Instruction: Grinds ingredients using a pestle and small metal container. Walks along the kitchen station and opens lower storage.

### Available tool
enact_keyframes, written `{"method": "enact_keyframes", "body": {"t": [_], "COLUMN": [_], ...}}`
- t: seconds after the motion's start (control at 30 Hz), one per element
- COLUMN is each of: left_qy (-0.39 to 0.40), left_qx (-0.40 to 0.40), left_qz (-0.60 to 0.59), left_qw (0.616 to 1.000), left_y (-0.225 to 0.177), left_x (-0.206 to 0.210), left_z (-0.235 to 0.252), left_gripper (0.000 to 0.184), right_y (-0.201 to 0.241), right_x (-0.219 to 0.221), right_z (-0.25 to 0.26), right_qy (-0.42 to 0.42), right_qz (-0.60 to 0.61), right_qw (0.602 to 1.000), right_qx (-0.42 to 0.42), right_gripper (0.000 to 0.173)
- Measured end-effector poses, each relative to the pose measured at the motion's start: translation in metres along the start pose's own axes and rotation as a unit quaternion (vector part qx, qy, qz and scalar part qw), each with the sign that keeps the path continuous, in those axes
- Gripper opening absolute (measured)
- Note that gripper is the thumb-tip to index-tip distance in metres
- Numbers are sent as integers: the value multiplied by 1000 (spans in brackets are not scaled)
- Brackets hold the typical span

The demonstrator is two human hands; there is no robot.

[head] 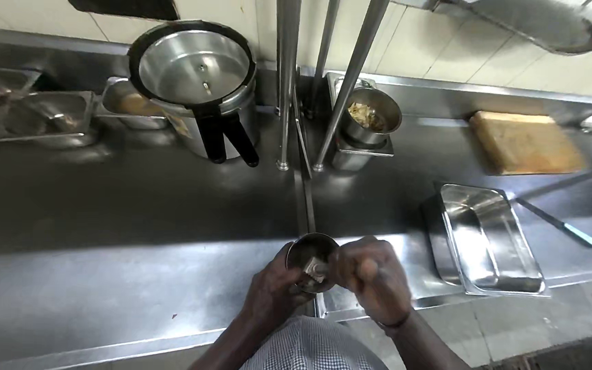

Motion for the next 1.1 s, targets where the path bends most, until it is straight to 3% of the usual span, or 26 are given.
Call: {"method": "enact_keyframes", "body": {"t": [0.1, 0.3, 0.53, 0.73, 0.97, 1.1], "left_qy": [-27, 8, -28, 48, -9, 26], "left_qx": [-11, -33, -13, -44, -7, -31], "left_qz": [-3, 16, 14, 18, 9, 12], "left_qw": [1000, 999, 999, 998, 1000, 999], "left_y": [3, 0, 1, -2, -1, -1], "left_x": [-6, -2, -7, 3, -3, 1], "left_z": [-7, -2, -8, 1, -4, 4], "left_gripper": [32, 35, 32, 37, 31, 39], "right_y": [25, -37, 25, -36, 23, -28], "right_x": [9, -8, 15, -3, 8, -11], "right_z": [2, 0, 3, -3, 3, 1], "right_qy": [21, -25, 23, -15, 11, -39], "right_qz": [-19, -36, -47, -69, -47, -79], "right_qw": [999, 999, 998, 998, 998, 996], "right_qx": [-16, -3, -26, 1, -40, -24], "right_gripper": [55, 55, 58, 57, 56, 55]}}
Point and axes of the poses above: each hand's wrist, its own z-axis towards the middle knuckle, its own x-axis out of the palm, y = z × x, the point moved 9 cm from there along z, towards the middle knuckle, and after that the axes turned 6 degrees about y, right-handed, at the moved point
